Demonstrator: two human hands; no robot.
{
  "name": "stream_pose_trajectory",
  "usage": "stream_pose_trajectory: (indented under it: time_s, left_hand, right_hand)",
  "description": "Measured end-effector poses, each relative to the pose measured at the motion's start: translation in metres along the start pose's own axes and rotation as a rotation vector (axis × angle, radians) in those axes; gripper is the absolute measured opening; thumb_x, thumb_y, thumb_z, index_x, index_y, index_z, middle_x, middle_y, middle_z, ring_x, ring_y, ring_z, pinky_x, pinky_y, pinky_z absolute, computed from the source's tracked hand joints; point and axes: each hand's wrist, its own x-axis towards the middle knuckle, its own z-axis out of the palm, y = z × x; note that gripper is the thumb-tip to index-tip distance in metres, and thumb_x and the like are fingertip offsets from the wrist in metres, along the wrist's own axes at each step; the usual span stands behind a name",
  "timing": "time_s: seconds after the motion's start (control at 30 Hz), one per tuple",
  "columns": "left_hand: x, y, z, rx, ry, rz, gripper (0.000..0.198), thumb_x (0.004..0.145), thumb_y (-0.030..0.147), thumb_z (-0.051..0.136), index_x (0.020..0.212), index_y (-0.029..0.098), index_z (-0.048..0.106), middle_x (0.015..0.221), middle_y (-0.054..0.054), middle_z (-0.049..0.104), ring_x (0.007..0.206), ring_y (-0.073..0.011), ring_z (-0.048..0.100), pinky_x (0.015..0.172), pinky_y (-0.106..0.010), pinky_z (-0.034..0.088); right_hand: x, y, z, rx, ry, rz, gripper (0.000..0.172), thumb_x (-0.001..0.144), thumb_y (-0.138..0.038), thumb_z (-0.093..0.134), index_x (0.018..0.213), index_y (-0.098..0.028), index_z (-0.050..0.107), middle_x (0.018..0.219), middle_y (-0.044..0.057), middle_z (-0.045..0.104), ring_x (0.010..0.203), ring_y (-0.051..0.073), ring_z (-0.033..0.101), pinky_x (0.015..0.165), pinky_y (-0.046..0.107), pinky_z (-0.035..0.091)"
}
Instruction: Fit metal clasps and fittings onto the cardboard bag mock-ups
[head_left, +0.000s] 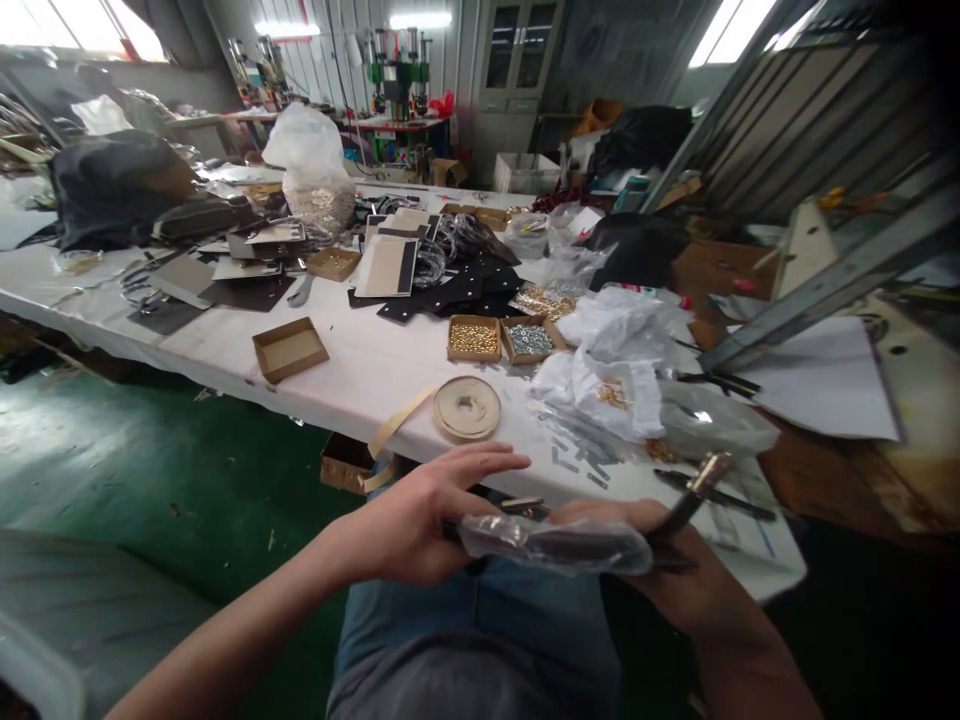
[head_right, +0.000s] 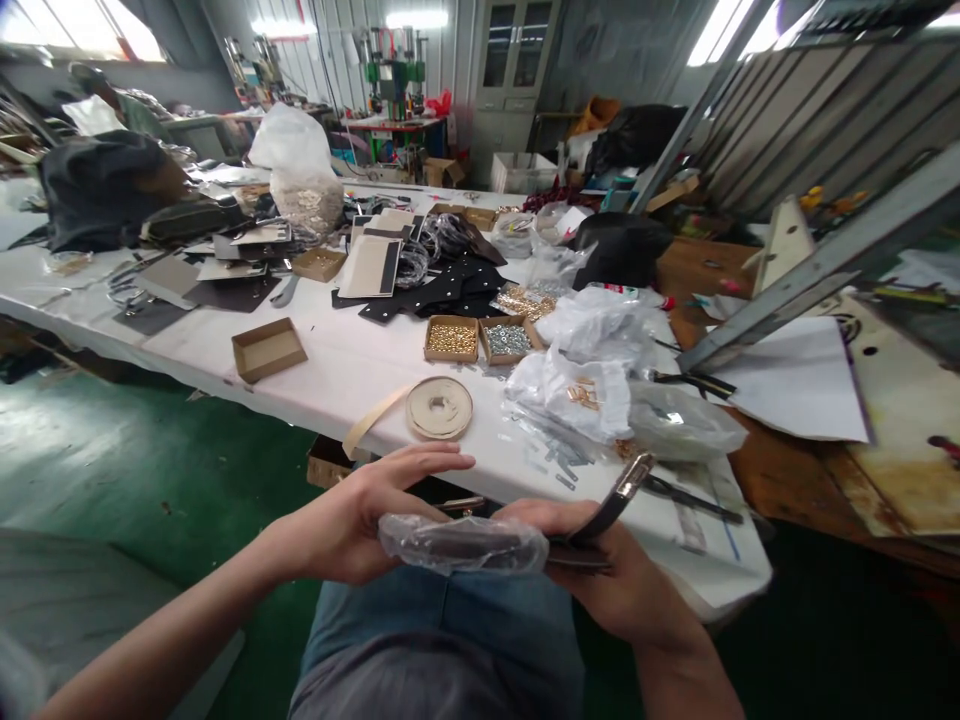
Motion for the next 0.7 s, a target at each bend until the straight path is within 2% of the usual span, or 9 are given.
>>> stream_pose_trajectory:
  time_s: [0.07,0.1,0.17,0.27,0.37,0.5,0.6,0.7]
  left_hand:
    - [-0.004,-0.007,0.004,0.122,-0.008,0.062,0.037,0.093,0.011,0.074,0.127,0.022,0.084,0.179,-0.013,0.051,0.168,-0.0373,0.045,0.139,-0.057,0.037]
    - [-0.006,-0.01,0.005,0.157,-0.025,0.096,0.04,0.095,0.014,0.074,0.133,0.022,0.082,0.179,-0.013,0.051,0.17,-0.0357,0.042,0.141,-0.057,0.035]
    - [-0.009,-0.013,0.006,0.196,-0.068,0.164,0.046,0.1,0.018,0.071,0.146,0.017,0.074,0.175,-0.015,0.055,0.169,-0.0303,0.045,0.142,-0.051,0.034]
    - [-0.015,-0.012,0.006,0.34,-0.101,0.23,0.047,0.107,0.022,0.065,0.154,0.014,0.068,0.172,-0.014,0.059,0.167,-0.025,0.047,0.141,-0.045,0.035]
    - [-0.025,-0.009,0.004,0.653,-0.097,0.271,0.04,0.111,0.024,0.062,0.15,0.019,0.072,0.174,-0.01,0.058,0.169,-0.0254,0.043,0.138,-0.046,0.038]
    - [-0.042,-0.012,0.0,1.013,-0.089,0.286,0.035,0.113,0.024,0.06,0.143,0.02,0.077,0.176,-0.01,0.056,0.168,-0.0245,0.043,0.134,-0.04,0.04]
    - [-0.053,-0.02,0.002,1.051,-0.078,0.249,0.037,0.113,0.023,0.059,0.146,0.015,0.074,0.173,-0.013,0.058,0.168,-0.0253,0.043,0.136,-0.039,0.039]
    - [-0.058,-0.025,0.01,0.841,-0.113,0.253,0.035,0.114,0.018,0.055,0.141,0.009,0.074,0.166,-0.017,0.064,0.16,-0.0275,0.055,0.137,-0.04,0.041]
  right_hand:
    - [0.004,-0.006,0.001,0.03,-0.095,0.004,0.024,0.105,-0.038,0.08,0.125,-0.027,0.088,0.128,0.015,0.085,0.125,0.036,0.081,0.108,0.048,0.068]
    - [0.006,-0.009,0.002,0.042,-0.111,0.001,0.023,0.105,-0.036,0.08,0.125,-0.027,0.087,0.129,0.015,0.085,0.125,0.035,0.081,0.109,0.048,0.068]
    - [0.008,-0.012,0.003,0.042,-0.104,-0.021,0.023,0.105,-0.033,0.08,0.126,-0.028,0.087,0.129,0.015,0.085,0.125,0.034,0.081,0.109,0.048,0.067]
    - [0.009,-0.015,0.003,-0.02,-0.119,-0.071,0.025,0.105,-0.034,0.08,0.129,-0.028,0.086,0.131,0.015,0.084,0.126,0.035,0.081,0.111,0.05,0.066]
    - [0.008,-0.021,0.002,-0.092,-0.178,-0.094,0.028,0.107,-0.039,0.077,0.132,-0.029,0.085,0.133,0.016,0.084,0.133,0.036,0.078,0.116,0.051,0.063]
    - [0.008,-0.03,0.004,-0.171,-0.254,-0.045,0.029,0.109,-0.037,0.073,0.135,-0.03,0.083,0.137,0.015,0.082,0.134,0.035,0.077,0.115,0.049,0.063]
    - [0.008,-0.034,0.005,-0.183,-0.27,-0.067,0.03,0.11,-0.036,0.072,0.137,-0.03,0.082,0.138,0.016,0.082,0.132,0.034,0.078,0.114,0.049,0.064]
    - [0.009,-0.035,0.008,-0.173,-0.245,-0.124,0.031,0.109,-0.039,0.073,0.136,-0.03,0.083,0.135,0.016,0.083,0.132,0.034,0.078,0.114,0.049,0.064]
